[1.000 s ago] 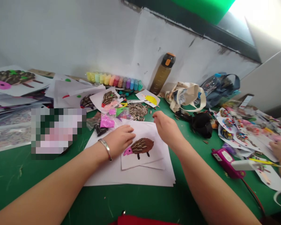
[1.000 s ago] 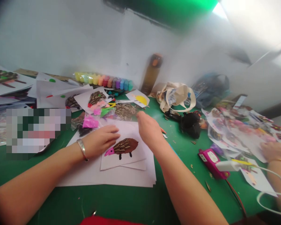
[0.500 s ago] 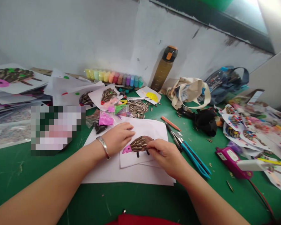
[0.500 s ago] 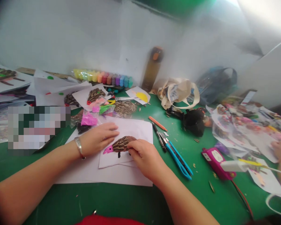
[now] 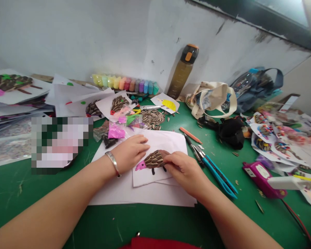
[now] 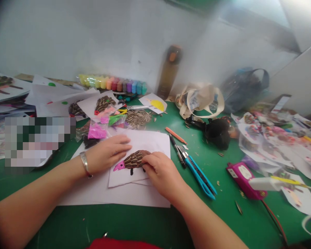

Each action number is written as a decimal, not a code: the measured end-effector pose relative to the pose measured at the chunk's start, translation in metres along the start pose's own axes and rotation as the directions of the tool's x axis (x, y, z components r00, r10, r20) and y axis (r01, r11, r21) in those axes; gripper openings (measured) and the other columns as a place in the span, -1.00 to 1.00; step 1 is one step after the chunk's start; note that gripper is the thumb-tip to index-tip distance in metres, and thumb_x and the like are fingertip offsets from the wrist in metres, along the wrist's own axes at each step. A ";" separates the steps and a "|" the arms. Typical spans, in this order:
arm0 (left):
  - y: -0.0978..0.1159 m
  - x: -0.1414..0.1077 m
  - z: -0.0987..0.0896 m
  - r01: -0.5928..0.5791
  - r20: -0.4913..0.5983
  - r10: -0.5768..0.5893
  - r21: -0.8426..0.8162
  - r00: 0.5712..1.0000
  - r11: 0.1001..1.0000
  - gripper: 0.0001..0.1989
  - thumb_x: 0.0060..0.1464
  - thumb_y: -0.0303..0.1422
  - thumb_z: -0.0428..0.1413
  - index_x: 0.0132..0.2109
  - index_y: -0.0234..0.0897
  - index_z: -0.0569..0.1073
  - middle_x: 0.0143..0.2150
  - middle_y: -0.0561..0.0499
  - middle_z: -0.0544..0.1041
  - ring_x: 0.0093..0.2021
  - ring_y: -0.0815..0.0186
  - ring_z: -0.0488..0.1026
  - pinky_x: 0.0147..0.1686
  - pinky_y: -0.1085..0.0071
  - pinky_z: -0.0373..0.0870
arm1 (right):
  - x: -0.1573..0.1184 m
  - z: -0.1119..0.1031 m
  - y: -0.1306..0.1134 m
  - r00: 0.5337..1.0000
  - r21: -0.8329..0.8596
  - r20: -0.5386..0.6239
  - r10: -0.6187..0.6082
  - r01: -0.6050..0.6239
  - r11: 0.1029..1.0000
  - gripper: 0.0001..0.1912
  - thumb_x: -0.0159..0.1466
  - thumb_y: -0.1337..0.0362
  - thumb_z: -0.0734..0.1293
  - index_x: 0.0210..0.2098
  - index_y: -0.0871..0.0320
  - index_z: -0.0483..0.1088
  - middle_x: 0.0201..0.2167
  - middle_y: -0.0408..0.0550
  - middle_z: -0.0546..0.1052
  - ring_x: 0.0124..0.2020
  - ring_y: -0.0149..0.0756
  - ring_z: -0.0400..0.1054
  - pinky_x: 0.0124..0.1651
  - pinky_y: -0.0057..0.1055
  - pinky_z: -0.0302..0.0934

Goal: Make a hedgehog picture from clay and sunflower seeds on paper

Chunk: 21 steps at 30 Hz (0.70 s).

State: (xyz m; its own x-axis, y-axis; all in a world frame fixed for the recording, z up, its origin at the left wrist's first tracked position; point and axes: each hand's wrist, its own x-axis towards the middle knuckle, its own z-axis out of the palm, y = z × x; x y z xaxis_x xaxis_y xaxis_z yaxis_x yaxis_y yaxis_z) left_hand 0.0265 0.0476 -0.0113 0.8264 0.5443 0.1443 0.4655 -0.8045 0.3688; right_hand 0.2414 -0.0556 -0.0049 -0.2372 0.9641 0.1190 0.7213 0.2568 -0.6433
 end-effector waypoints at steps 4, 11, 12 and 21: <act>0.000 0.000 0.001 0.000 -0.004 0.000 -0.013 1.000 1.000 -0.72 0.18 -0.44 -0.10 -0.21 -0.27 0.53 -0.07 -0.13 0.46 0.00 0.17 0.34 0.07 0.18 0.30 | 0.000 0.002 0.001 1.000 -0.025 -0.007 -0.009 0.009 1.000 -0.83 0.27 0.40 0.27 -0.21 0.07 0.47 -0.29 -0.09 0.49 -0.22 -0.28 0.36 -0.14 -0.36 0.24; 0.000 0.001 0.000 0.008 0.005 -0.008 -0.022 1.000 1.000 -0.69 0.21 -0.43 -0.12 -0.22 -0.28 0.53 -0.11 -0.13 0.46 -0.04 0.19 0.35 0.02 0.23 0.31 | -0.001 0.004 0.002 1.000 -0.029 -0.027 -0.017 0.016 0.999 -0.85 0.26 0.41 0.28 -0.23 0.10 0.45 -0.29 -0.09 0.51 -0.22 -0.28 0.37 -0.14 -0.37 0.24; 0.001 0.001 0.000 0.010 0.013 -0.009 -0.029 1.000 1.000 -0.69 0.22 -0.42 -0.13 -0.22 -0.29 0.53 -0.11 -0.14 0.45 -0.04 0.18 0.35 0.01 0.23 0.31 | -0.001 0.004 0.003 1.000 -0.033 -0.025 -0.016 0.015 0.999 -0.85 0.26 0.42 0.28 -0.23 0.10 0.45 -0.30 -0.09 0.51 -0.23 -0.28 0.37 -0.15 -0.37 0.24; 0.006 -0.001 -0.007 0.041 0.079 -0.037 -0.053 0.996 0.998 -0.60 0.13 -0.06 0.03 -0.18 -0.32 0.51 -0.02 -0.19 0.42 0.00 0.08 0.33 0.03 0.18 0.27 | 0.001 0.005 0.002 1.000 -0.083 -0.028 -0.002 0.000 0.997 -0.86 0.26 0.41 0.28 -0.28 0.10 0.47 -0.37 -0.09 0.50 -0.28 -0.29 0.37 -0.22 -0.39 0.24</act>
State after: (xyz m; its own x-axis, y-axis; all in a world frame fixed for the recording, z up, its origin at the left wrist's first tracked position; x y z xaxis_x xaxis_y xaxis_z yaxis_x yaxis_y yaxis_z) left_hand 0.0263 0.0444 -0.0031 0.8311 0.5532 0.0572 0.4819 -0.7677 0.4224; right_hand 0.2389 -0.0546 -0.0099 -0.2209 0.9650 0.1415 0.7730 0.2617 -0.5780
